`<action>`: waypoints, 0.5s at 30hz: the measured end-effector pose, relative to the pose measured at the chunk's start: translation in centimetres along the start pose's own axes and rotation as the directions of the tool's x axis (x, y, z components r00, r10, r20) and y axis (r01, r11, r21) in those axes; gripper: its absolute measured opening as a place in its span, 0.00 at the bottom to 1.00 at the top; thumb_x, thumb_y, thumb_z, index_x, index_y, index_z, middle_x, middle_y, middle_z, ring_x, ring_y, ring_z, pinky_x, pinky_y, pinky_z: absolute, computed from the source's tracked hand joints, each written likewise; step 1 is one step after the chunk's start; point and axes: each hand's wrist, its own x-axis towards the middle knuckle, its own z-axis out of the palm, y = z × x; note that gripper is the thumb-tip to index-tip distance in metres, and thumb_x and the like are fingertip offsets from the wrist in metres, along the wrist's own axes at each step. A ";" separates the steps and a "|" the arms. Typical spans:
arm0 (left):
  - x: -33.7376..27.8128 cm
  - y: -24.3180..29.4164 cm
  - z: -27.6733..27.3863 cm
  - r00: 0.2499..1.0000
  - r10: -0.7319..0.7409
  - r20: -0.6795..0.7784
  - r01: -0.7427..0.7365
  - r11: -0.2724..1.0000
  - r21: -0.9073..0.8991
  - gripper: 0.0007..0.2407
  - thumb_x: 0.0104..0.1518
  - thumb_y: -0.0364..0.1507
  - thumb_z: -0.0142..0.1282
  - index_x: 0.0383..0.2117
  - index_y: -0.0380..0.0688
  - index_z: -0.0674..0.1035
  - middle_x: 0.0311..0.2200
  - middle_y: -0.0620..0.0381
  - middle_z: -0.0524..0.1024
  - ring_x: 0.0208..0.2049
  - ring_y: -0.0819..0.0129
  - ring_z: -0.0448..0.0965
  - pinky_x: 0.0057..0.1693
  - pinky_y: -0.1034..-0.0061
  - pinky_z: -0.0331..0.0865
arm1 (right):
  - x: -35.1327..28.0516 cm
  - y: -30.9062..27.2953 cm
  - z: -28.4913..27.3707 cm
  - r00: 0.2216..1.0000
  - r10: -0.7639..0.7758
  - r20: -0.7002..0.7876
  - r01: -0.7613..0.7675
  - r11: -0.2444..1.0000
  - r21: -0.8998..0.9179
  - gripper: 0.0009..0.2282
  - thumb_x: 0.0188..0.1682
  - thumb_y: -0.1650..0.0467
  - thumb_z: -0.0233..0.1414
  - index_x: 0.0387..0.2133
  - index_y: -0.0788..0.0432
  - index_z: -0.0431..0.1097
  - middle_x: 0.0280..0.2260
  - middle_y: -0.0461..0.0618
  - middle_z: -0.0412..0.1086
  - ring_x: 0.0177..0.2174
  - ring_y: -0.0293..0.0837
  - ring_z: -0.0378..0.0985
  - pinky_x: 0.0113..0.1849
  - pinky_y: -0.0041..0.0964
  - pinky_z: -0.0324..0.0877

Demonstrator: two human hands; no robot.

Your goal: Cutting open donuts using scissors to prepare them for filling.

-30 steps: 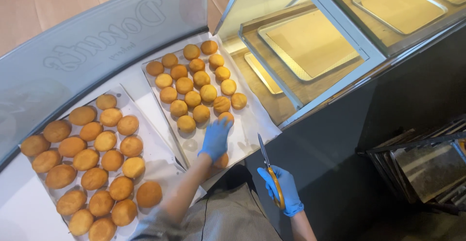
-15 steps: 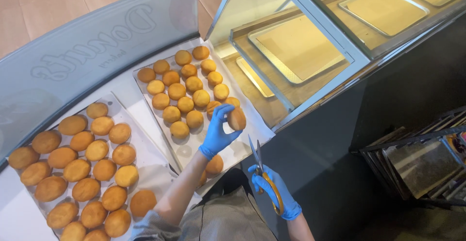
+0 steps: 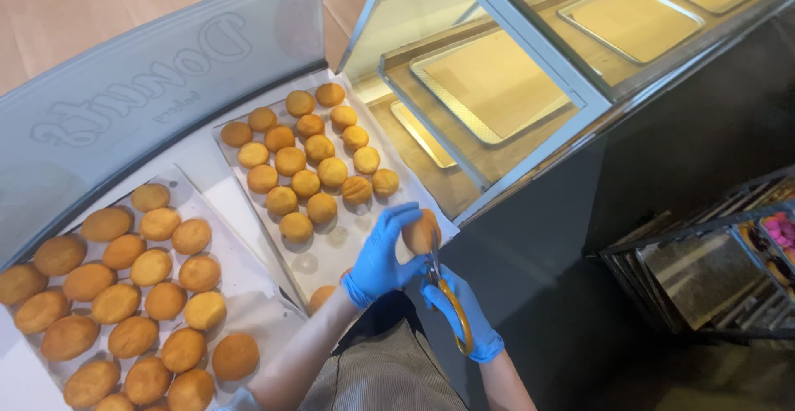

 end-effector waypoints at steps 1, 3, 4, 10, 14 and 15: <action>-0.4 0.0 0.3 1.000 0.004 0.004 -0.003 1.000 -0.006 0.31 0.43 0.24 0.72 0.57 0.41 0.69 0.58 0.42 0.68 0.61 0.49 0.70 0.65 0.63 0.67 | -0.1 -0.2 0.3 1.000 -0.001 -0.008 0.001 1.000 0.001 0.18 0.47 0.60 0.57 0.43 0.59 0.70 0.28 0.44 0.68 0.26 0.36 0.72 0.32 0.30 0.73; -1.1 0.0 1.0 0.980 -0.191 -0.058 0.183 0.976 -0.122 0.33 0.46 0.25 0.71 0.60 0.38 0.66 0.56 0.45 0.70 0.58 0.56 0.74 0.63 0.65 0.69 | -0.2 -0.9 0.6 0.994 -0.111 -0.021 0.111 0.993 0.042 0.15 0.49 0.63 0.58 0.40 0.63 0.71 0.29 0.43 0.67 0.27 0.33 0.71 0.30 0.28 0.69; -1.3 -0.9 1.1 0.983 -0.180 -0.049 0.172 0.977 -0.128 0.33 0.46 0.25 0.71 0.60 0.38 0.66 0.56 0.45 0.70 0.58 0.56 0.74 0.63 0.65 0.69 | -0.1 -0.5 0.7 0.992 -0.118 -0.035 0.120 0.992 0.042 0.15 0.49 0.63 0.58 0.40 0.63 0.71 0.29 0.43 0.67 0.27 0.33 0.71 0.30 0.28 0.69; -1.2 -2.4 1.5 0.981 -0.185 -0.057 0.170 0.965 -0.202 0.42 0.40 0.21 0.72 0.66 0.35 0.58 0.55 0.45 0.70 0.56 0.55 0.72 0.62 0.66 0.65 | 0.4 1.1 0.2 0.998 -0.062 -0.026 0.066 0.973 0.221 0.13 0.52 0.65 0.59 0.41 0.63 0.71 0.23 0.40 0.67 0.20 0.28 0.68 0.22 0.22 0.63; -2.0 -5.8 1.8 0.986 -0.163 -0.027 0.163 0.987 0.011 0.41 0.43 0.18 0.64 0.69 0.38 0.57 0.57 0.44 0.71 0.59 0.50 0.72 0.64 0.63 0.65 | 0.4 0.1 -0.2 0.999 0.020 -0.045 -0.011 0.980 0.198 0.16 0.48 0.61 0.61 0.32 0.63 0.73 0.17 0.43 0.68 0.14 0.33 0.70 0.17 0.26 0.65; -2.2 -6.8 1.7 0.997 -0.072 -0.011 0.073 0.987 0.141 0.40 0.42 0.17 0.63 0.68 0.38 0.58 0.57 0.41 0.71 0.60 0.45 0.70 0.64 0.60 0.64 | 0.3 -0.3 -0.3 0.983 0.136 -0.126 -0.120 0.985 0.122 0.17 0.46 0.60 0.63 0.29 0.64 0.74 0.14 0.44 0.67 0.12 0.33 0.68 0.16 0.26 0.62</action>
